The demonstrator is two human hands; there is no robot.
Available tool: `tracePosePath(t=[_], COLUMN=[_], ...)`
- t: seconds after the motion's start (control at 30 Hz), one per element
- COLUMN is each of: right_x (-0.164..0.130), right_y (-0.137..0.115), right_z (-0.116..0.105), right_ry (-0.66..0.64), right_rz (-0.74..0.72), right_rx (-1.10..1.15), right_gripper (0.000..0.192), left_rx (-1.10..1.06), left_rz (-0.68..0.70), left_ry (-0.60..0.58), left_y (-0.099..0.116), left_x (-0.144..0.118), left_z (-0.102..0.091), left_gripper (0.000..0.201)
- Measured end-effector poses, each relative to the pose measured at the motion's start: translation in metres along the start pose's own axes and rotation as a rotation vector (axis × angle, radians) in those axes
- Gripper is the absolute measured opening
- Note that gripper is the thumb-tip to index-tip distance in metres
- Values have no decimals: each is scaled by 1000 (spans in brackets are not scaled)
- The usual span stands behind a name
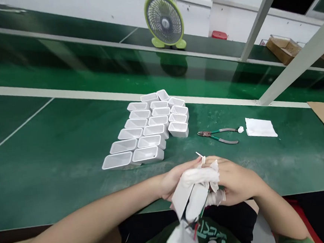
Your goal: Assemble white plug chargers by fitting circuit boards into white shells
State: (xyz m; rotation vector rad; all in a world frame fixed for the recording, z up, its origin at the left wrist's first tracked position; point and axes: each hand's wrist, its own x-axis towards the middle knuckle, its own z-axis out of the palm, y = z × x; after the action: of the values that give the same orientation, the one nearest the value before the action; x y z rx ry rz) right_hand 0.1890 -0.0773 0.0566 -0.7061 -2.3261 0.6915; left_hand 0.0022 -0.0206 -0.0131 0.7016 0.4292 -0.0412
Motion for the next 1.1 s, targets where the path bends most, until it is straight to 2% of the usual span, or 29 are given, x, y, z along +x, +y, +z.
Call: tracePosePath(t=[0.07,0.13,0.17,0.23,0.3,0.33,0.37,0.43,0.53,0.6,0.67,0.73,0.83,1.0,1.1], right_x=[-12,-32,-43,-63,-74,-75,-74,-69,-59,-56,-56,-55,-55,-56,-59], right_y=[-12,-26,-32,-40,-42,-41,-39,-34,-30,-30,-30,-29,-24,-20,-18], right_z=[4,19,30,61,95,110,123,140,146,143,140,138,138,139,140], right_ry=[27,89,170,457,824,939,979,932,873,886,871,851,842,837,826], right_rz=[65,212,293,396,404,410,438,502,560,572,570,543,491,476,488], right_rx=[-43,-62,-66,-66,-72,-109,-161,-253,-288,-283,-279,-279,-294,-293,-286], right_gripper=[48,47,47,47,53,51,46,33,30,33,33,33,32,35,34], left_rx=[187,382,444,555,745,858,963,1094,1212,1280,1315,1292,1193,1117,1110], left_rz=[74,263,352,488,581,610,623,640,722,801,871,941,1043,1229,1301], left_ry=[54,183,252,374,453,471,471,435,412,481,600,685,721,831,827], left_y=[5,15,21,33,41,44,44,39,16,-4,-22,-36,-48,-56,-59], left_x=[1,0,-3,-10,-21,-27,-33,-44,-56,-60,-61,-60,-55,-44,-39], left_z=[5,6,6,6,10,13,17,26,38,42,43,41,39,43,46], left_gripper=[80,76,71,57,40,34,30,27,27,24,18,17,17,14,13])
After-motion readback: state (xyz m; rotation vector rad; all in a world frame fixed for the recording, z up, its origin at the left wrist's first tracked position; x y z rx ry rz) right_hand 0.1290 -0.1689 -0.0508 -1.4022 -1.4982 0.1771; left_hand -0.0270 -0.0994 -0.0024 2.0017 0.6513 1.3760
